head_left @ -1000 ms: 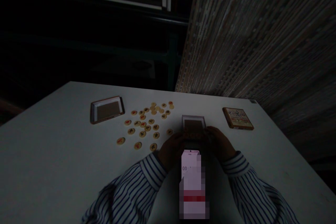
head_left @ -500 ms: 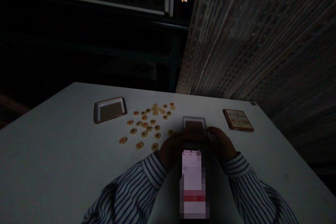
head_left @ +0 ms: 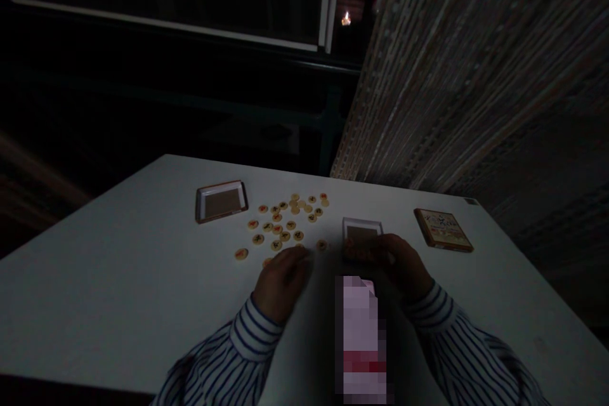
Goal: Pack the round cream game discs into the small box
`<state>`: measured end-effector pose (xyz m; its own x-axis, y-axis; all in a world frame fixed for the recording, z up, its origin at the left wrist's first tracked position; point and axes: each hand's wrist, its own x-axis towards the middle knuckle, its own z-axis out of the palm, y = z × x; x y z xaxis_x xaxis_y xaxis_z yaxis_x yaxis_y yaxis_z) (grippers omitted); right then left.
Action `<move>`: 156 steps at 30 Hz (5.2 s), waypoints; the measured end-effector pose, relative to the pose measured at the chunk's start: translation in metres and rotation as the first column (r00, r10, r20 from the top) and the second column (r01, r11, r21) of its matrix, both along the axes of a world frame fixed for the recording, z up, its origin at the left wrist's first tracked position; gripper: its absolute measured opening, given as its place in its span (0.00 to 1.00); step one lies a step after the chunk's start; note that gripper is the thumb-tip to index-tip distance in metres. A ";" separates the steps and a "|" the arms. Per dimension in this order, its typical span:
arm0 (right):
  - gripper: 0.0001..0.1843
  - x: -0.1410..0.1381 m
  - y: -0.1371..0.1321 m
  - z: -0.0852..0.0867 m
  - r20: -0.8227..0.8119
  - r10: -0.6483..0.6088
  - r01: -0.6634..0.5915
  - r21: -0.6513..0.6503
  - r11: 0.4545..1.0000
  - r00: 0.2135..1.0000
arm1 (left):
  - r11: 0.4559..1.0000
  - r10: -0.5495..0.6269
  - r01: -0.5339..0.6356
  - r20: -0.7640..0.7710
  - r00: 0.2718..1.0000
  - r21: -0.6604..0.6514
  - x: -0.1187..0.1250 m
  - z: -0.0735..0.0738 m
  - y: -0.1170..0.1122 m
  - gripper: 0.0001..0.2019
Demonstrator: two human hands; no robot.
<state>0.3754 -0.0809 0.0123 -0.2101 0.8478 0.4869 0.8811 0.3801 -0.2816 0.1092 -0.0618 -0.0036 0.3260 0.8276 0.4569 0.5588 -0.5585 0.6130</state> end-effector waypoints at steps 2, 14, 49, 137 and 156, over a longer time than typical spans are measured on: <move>0.12 -0.014 0.006 0.007 0.050 0.020 -0.018 -0.037 0.999 0.999 | 0.999 0.039 -0.039 -0.020 0.999 0.008 -0.017 0.000 0.001 0.12; 0.13 -0.092 0.026 0.019 0.317 0.334 -0.280 -0.204 0.938 0.888 | 0.981 0.179 -0.159 -0.205 0.962 0.109 -0.067 -0.030 0.010 0.15; 0.15 -0.130 0.044 0.027 0.384 0.373 -0.236 -0.358 0.903 0.844 | 0.977 0.199 -0.211 -0.267 0.943 -0.018 -0.059 -0.033 0.014 0.16; 0.09 0.010 0.054 0.060 -0.065 0.060 -0.074 -0.250 0.965 0.996 | 0.812 -0.233 0.395 0.382 0.894 -0.430 0.111 0.054 0.088 0.09; 0.09 0.012 0.059 0.055 -0.195 0.108 -0.153 -0.237 0.959 0.975 | 0.851 -0.218 0.337 0.312 0.925 -0.404 0.110 0.052 0.090 0.10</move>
<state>0.3877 -0.0218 0.0669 -0.2563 0.9178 0.3033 0.7551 0.3860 -0.5299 0.2194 0.0283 0.0482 0.4993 0.8515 0.1605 0.2197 -0.3036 0.9271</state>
